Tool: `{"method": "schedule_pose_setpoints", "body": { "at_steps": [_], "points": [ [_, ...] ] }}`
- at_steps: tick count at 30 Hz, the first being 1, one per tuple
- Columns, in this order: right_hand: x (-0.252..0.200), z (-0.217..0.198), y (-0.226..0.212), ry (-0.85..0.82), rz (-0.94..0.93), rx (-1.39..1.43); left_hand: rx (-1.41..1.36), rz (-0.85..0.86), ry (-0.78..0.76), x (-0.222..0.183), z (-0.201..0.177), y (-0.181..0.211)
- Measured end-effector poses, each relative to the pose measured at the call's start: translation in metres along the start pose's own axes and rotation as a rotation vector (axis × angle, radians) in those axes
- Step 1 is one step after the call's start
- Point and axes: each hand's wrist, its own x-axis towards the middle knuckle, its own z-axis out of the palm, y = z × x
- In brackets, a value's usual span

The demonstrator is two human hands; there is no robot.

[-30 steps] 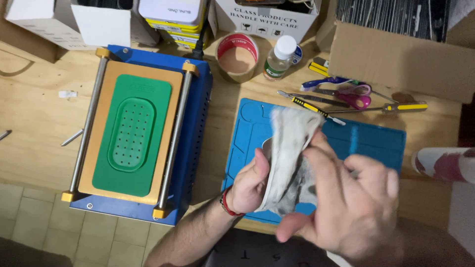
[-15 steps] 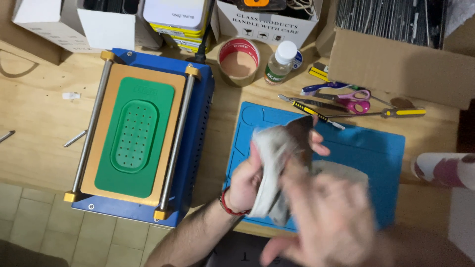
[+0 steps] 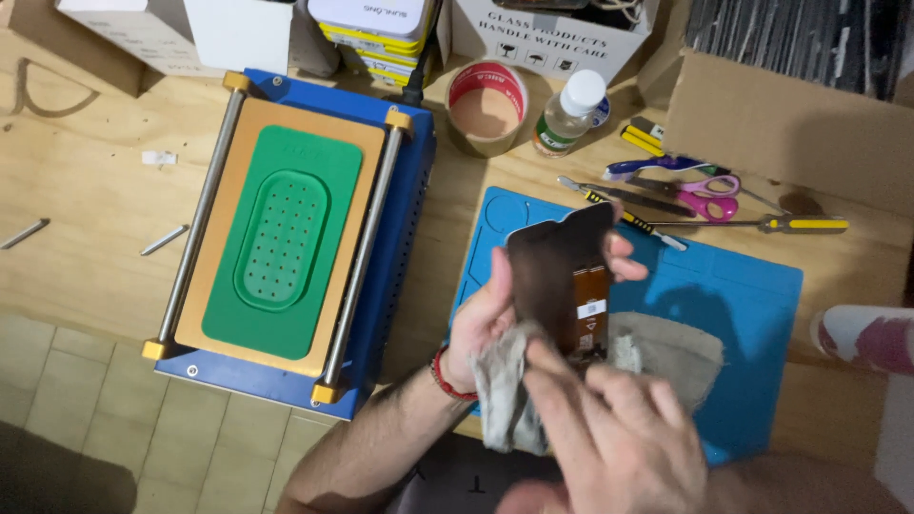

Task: The person is cleaning and polishing the surface of a mobile phone LCD screen using a cloth and cleaning solution at a repair bench.

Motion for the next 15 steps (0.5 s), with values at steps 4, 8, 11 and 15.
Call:
{"method": "schedule_pose_setpoints", "body": {
  "at_steps": [4, 8, 11, 15],
  "points": [
    [-0.007, 0.004, -0.005, -0.071, 0.065, -0.018, -0.432, -0.206, 0.092, -0.012, -0.026, -0.018],
    [0.0, -0.005, -0.009, -0.056, 0.066, -0.007, -0.088, -0.019, -0.015, 0.0, 0.022, 0.007],
    [-0.001, 0.012, -0.004, -0.103, 0.129, -0.072, -0.14, -0.009, -0.003, 0.002, 0.021, 0.003],
    [-0.009, 0.006, -0.015, -0.048, 0.046, -0.071, -0.192, 0.022, 0.016, 0.002, 0.004, 0.001]
  ]
}}
